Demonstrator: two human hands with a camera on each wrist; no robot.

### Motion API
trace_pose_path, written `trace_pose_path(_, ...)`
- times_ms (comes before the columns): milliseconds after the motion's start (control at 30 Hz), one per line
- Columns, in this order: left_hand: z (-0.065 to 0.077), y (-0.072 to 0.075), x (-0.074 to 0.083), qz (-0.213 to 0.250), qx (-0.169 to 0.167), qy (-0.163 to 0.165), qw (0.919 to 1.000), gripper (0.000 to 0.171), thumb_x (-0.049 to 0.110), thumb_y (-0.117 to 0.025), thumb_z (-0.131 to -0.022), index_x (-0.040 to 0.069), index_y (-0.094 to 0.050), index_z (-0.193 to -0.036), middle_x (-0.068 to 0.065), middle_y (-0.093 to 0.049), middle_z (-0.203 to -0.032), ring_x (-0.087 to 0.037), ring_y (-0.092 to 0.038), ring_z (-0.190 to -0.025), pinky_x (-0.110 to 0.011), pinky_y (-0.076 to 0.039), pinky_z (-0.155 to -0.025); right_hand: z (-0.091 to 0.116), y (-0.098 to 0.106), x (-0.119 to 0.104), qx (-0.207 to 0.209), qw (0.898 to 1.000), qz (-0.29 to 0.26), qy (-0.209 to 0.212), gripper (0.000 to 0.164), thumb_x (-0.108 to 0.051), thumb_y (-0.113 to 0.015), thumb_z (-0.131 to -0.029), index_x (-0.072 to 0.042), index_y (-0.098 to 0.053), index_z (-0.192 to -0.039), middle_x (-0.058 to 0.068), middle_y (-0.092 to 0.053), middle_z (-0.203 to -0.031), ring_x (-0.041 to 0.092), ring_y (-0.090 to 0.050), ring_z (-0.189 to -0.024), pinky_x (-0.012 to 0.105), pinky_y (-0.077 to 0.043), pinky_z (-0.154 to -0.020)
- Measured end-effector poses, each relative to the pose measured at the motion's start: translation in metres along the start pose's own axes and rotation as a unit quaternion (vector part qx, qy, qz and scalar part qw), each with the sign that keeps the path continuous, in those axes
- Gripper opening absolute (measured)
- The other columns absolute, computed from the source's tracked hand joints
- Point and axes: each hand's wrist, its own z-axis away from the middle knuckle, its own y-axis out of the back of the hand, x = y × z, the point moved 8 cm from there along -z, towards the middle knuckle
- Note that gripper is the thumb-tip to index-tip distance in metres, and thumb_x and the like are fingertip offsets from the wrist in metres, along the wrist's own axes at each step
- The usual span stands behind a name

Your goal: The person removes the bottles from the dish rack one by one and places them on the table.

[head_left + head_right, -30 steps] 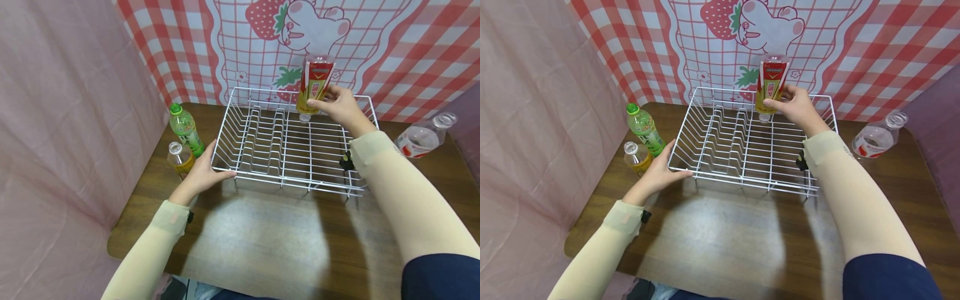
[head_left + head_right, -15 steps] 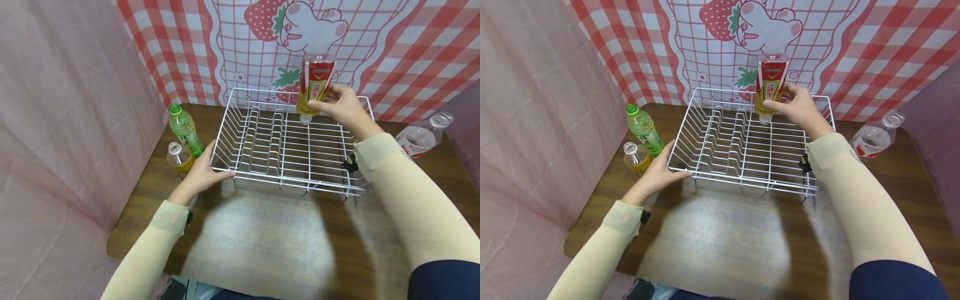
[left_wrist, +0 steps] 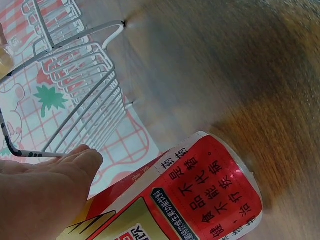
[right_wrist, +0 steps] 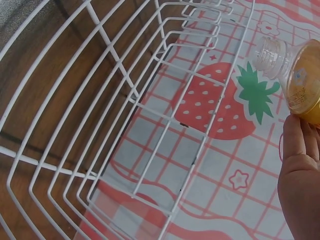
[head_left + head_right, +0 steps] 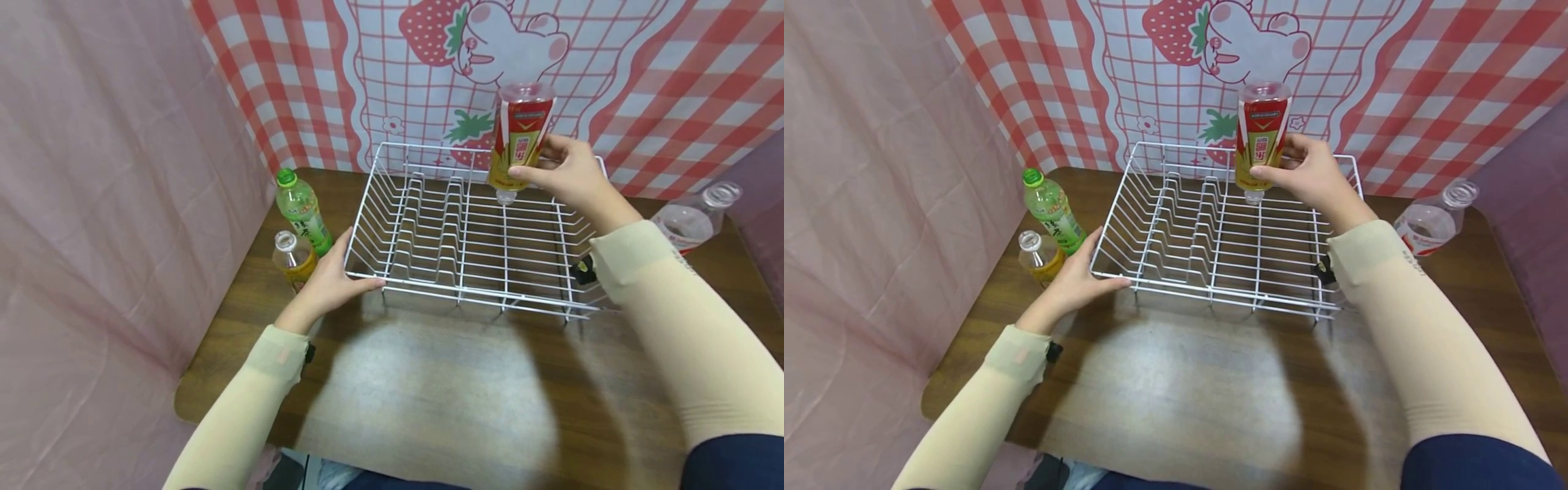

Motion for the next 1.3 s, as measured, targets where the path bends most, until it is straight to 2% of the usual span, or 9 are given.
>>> trace_pose_path(267,-0.001,0.000,-0.001,0.002,-0.002,0.002,1.0000,0.124,0.050,-0.091,-0.072,0.012,-0.017,-0.164,-0.015,-0.036,-0.159,-0.031,-0.040,-0.140,-0.050,-0.032,-0.115,0.005,0.001,-0.003,-0.009,1.000,0.007,-0.001,0.076,-0.033,-0.081,-0.089,-0.012,-0.046,-0.153,0.016,-0.052,-0.147,0.031,-0.054,-0.131,0.040,-0.050,-0.101)
trace_pose_path(600,-0.001,0.000,0.000,-0.007,-0.003,0.007,0.9999,0.124,0.051,-0.091,-0.072,0.013,-0.016,-0.164,-0.013,-0.033,-0.161,-0.031,-0.037,-0.142,-0.049,-0.030,-0.115,0.012,0.002,-0.011,-0.020,1.000,0.003,0.009,0.077,-0.029,-0.082,-0.089,-0.009,-0.044,-0.153,0.018,-0.051,-0.148,0.032,-0.054,-0.131,0.035,-0.051,-0.098)
trace_pose_path(867,0.000,-0.001,-0.001,-0.005,-0.007,0.009,0.9999,0.125,0.051,-0.091,-0.072,0.013,-0.015,-0.164,-0.015,-0.034,-0.160,-0.032,-0.039,-0.140,-0.051,-0.031,-0.115,0.020,0.004,-0.015,-0.027,0.999,0.002,0.021,0.076,-0.024,-0.084,-0.087,-0.005,-0.047,-0.151,0.019,-0.055,-0.144,0.030,-0.057,-0.127,0.025,-0.053,-0.090)
trace_pose_path(1100,0.000,0.000,0.001,0.002,-0.005,-0.002,1.0000,0.124,0.049,-0.092,-0.071,0.011,-0.017,-0.163,-0.019,-0.038,-0.157,-0.035,-0.042,-0.138,-0.051,-0.032,-0.114,0.026,0.004,-0.019,-0.034,0.999,0.015,0.033,0.075,-0.023,-0.085,-0.086,-0.006,-0.049,-0.149,0.018,-0.056,-0.143,0.028,-0.057,-0.128,0.025,-0.053,-0.091)
trace_pose_path(1300,0.001,0.002,0.004,-0.003,-0.006,0.004,1.0000,0.126,0.051,-0.091,-0.072,0.010,-0.015,-0.164,-0.017,-0.033,-0.160,-0.033,-0.038,-0.141,-0.050,-0.030,-0.116,0.030,0.005,-0.020,-0.040,0.999,0.018,0.031,0.076,-0.023,-0.085,-0.086,-0.004,-0.048,-0.149,0.019,-0.056,-0.143,0.028,-0.057,-0.128,0.023,-0.052,-0.092)
